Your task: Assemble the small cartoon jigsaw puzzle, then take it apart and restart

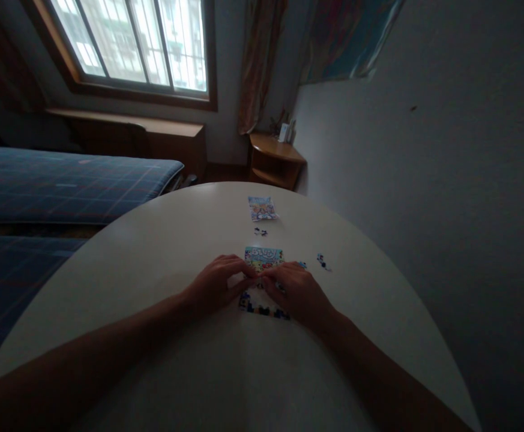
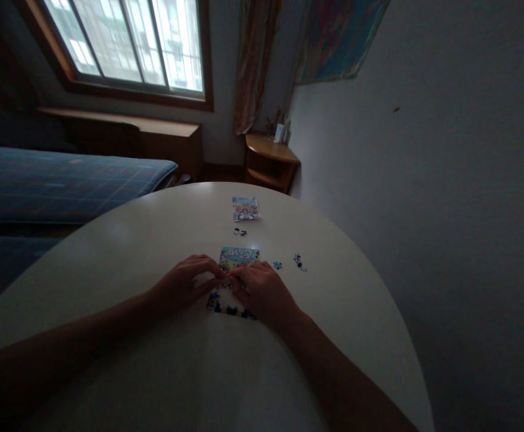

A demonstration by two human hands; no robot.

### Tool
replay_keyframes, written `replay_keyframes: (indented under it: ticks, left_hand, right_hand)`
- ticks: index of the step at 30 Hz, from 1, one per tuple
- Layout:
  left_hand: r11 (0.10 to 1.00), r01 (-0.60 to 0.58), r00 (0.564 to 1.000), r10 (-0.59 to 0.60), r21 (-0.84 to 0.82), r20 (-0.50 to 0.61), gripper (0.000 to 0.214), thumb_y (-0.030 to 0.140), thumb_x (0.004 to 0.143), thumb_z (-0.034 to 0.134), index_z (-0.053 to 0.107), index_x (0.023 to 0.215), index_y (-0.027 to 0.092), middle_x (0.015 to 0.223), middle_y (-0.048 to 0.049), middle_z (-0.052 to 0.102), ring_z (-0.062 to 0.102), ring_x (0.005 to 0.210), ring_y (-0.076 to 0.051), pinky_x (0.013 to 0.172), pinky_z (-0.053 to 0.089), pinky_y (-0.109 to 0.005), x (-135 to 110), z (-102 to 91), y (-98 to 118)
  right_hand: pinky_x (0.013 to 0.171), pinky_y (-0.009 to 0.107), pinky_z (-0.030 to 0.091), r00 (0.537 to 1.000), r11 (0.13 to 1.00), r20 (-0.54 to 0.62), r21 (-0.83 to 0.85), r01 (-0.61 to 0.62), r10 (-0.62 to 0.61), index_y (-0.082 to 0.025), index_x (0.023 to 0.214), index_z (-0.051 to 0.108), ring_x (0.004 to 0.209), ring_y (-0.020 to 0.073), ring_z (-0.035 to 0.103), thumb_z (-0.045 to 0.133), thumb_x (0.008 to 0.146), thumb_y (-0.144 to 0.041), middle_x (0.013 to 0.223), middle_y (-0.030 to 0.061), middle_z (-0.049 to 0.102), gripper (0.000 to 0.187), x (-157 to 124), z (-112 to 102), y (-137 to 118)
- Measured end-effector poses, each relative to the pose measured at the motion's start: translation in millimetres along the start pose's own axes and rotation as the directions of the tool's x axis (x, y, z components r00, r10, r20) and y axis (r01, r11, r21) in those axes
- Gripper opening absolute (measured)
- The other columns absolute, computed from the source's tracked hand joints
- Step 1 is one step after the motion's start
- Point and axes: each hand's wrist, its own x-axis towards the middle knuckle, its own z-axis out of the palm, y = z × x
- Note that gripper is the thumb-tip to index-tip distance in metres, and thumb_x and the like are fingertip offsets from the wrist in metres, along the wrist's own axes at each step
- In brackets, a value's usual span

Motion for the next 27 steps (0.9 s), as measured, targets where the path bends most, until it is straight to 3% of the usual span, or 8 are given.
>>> replay_keyframes:
  ticks: [7,12,17,21,24,27]
  left_hand:
    - [0.988,0.122,0.991,-0.127,-0.098,-0.048,0.012,0.026,0.09,0.058,0.066,0.085,0.019,0.082,-0.0028,0.07,0.064,0.076,-0.016,0.076,0.052,-0.029,1.4,1.8,11.8]
    - [0.972,0.159,0.987,-0.158,-0.174,0.016,0.014,0.027,0.091,0.056,0.066,0.085,0.018,0.082,-0.0018,0.071,0.065,0.075,-0.015,0.076,0.052,-0.028,1.7,1.9,11.4]
    - [0.961,0.183,0.983,-0.18,-0.205,0.035,0.013,0.027,0.09,0.057,0.067,0.087,0.019,0.081,-0.0002,0.071,0.065,0.074,-0.014,0.072,0.05,-0.025,1.8,1.3,8.8]
    - [0.953,0.191,0.978,-0.166,-0.237,0.123,0.012,0.027,0.09,0.059,0.067,0.087,0.019,0.08,0.0005,0.07,0.064,0.073,-0.013,0.067,0.049,-0.023,0.2,-0.6,14.4]
    - [0.976,0.125,0.986,-0.103,-0.18,0.129,0.013,0.028,0.092,0.059,0.067,0.087,0.02,0.085,-0.0011,0.071,0.064,0.076,-0.014,0.072,0.05,-0.025,-1.5,-2.3,16.2]
    - [1.0,-0.026,0.996,0.025,0.003,0.085,0.014,0.029,0.095,0.056,0.067,0.091,0.02,0.088,-0.003,0.072,0.064,0.081,-0.015,0.076,0.05,-0.029,-2.1,-5.7,9.3]
  right_hand:
    - [0.08,0.033,0.05,0.997,0.997,-0.006,-0.007,-0.08,0.08,-0.018,0.089,0.065,0.078,0.0187,0.069,0.051,0.095,-0.021,0.086,0.0073,0.075,0.016,0.5,-1.0,-9.1]
    - [0.071,0.027,0.05,0.958,0.951,0.086,0.125,-0.282,0.273,-0.02,0.088,0.066,0.073,0.0159,0.068,0.054,0.092,-0.022,0.08,0.0022,0.073,0.013,0.8,-4.4,-15.8]
    - [0.07,0.028,0.05,0.944,0.93,0.088,0.167,-0.327,0.316,-0.02,0.088,0.068,0.071,0.0167,0.067,0.054,0.091,-0.024,0.078,0.002,0.073,0.014,-0.7,-6.5,-19.2]
    - [0.064,0.025,0.049,0.918,0.887,0.157,0.242,-0.393,0.364,-0.02,0.087,0.068,0.065,0.014,0.067,0.054,0.091,-0.022,0.075,0.0001,0.073,0.015,-1.0,-5.3,-19.0]
    - [0.068,0.028,0.049,0.933,0.933,0.143,0.1,-0.344,0.329,-0.019,0.088,0.069,0.07,0.0164,0.068,0.055,0.091,-0.023,0.079,0.0021,0.074,0.014,-2.0,-8.2,-12.0]
    - [0.076,0.035,0.047,0.96,0.962,0.116,-0.133,-0.238,0.254,-0.019,0.087,0.07,0.073,0.0192,0.067,0.056,0.091,-0.023,0.081,0.0049,0.075,0.015,-6.2,-19.9,2.8]
